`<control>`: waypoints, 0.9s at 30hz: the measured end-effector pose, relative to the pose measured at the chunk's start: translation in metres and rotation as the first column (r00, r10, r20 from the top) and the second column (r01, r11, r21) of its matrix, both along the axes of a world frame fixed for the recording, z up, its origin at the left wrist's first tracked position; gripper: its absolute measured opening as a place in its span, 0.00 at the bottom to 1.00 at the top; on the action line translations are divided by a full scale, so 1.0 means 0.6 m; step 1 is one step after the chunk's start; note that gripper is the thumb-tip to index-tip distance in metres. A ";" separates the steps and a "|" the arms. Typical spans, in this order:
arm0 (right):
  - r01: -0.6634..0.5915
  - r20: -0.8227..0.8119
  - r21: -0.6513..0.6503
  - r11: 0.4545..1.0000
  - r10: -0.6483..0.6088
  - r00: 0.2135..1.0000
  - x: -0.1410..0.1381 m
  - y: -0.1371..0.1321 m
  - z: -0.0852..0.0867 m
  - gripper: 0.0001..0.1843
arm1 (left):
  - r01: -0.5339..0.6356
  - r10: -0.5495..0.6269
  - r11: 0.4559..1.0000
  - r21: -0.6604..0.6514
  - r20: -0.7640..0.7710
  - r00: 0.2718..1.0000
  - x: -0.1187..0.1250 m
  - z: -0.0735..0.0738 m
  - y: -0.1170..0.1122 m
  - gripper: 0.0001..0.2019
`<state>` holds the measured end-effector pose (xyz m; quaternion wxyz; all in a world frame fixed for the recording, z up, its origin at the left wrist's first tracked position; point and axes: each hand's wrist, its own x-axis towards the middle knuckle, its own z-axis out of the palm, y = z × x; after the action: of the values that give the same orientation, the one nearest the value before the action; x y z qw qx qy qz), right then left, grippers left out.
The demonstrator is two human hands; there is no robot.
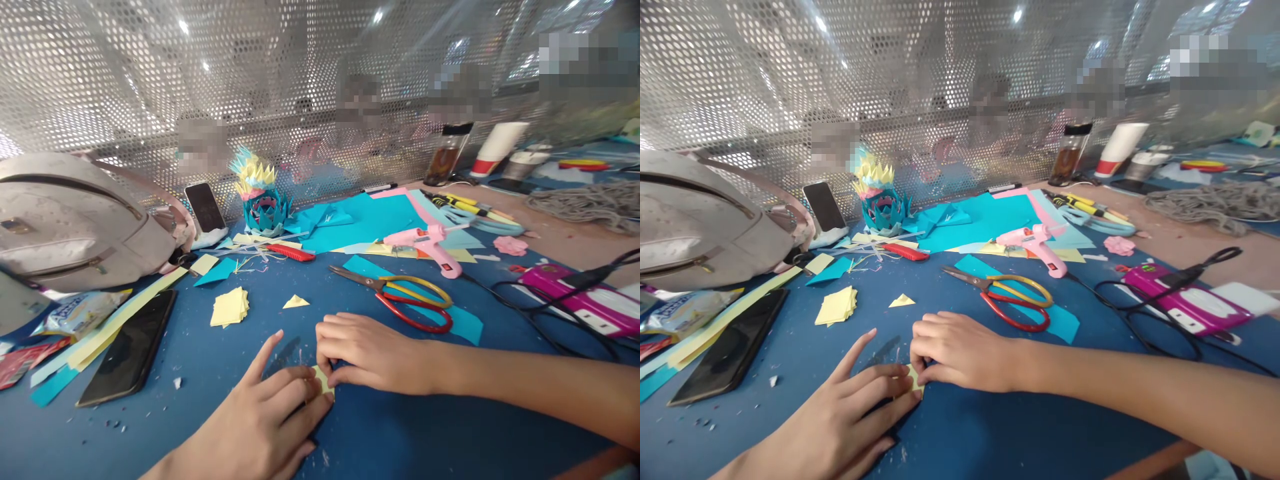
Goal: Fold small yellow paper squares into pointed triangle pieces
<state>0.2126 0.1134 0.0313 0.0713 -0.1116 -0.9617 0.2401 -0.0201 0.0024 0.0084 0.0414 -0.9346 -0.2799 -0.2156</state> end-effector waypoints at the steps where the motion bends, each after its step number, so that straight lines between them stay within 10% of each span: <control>1: -0.015 -0.011 -0.020 1.000 0.015 1.000 0.000 0.003 -0.001 0.08 | 0.002 -0.002 1.000 0.007 0.000 1.000 0.001 0.001 -0.001 0.18; 11: -0.106 -0.073 -0.209 0.972 0.093 0.993 -0.001 0.025 0.004 0.13 | -0.019 0.018 0.998 0.058 0.006 1.000 0.006 0.009 -0.001 0.15; 27: 0.033 -0.020 -0.046 0.998 -0.034 0.999 0.001 -0.005 -0.006 0.07 | -0.011 0.011 1.000 0.004 -0.024 1.000 0.001 0.003 0.000 0.20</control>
<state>0.2130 0.1101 0.0277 0.0825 -0.1269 -0.9531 0.2619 -0.0198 0.0022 0.0100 0.0478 -0.9356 -0.2839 -0.2045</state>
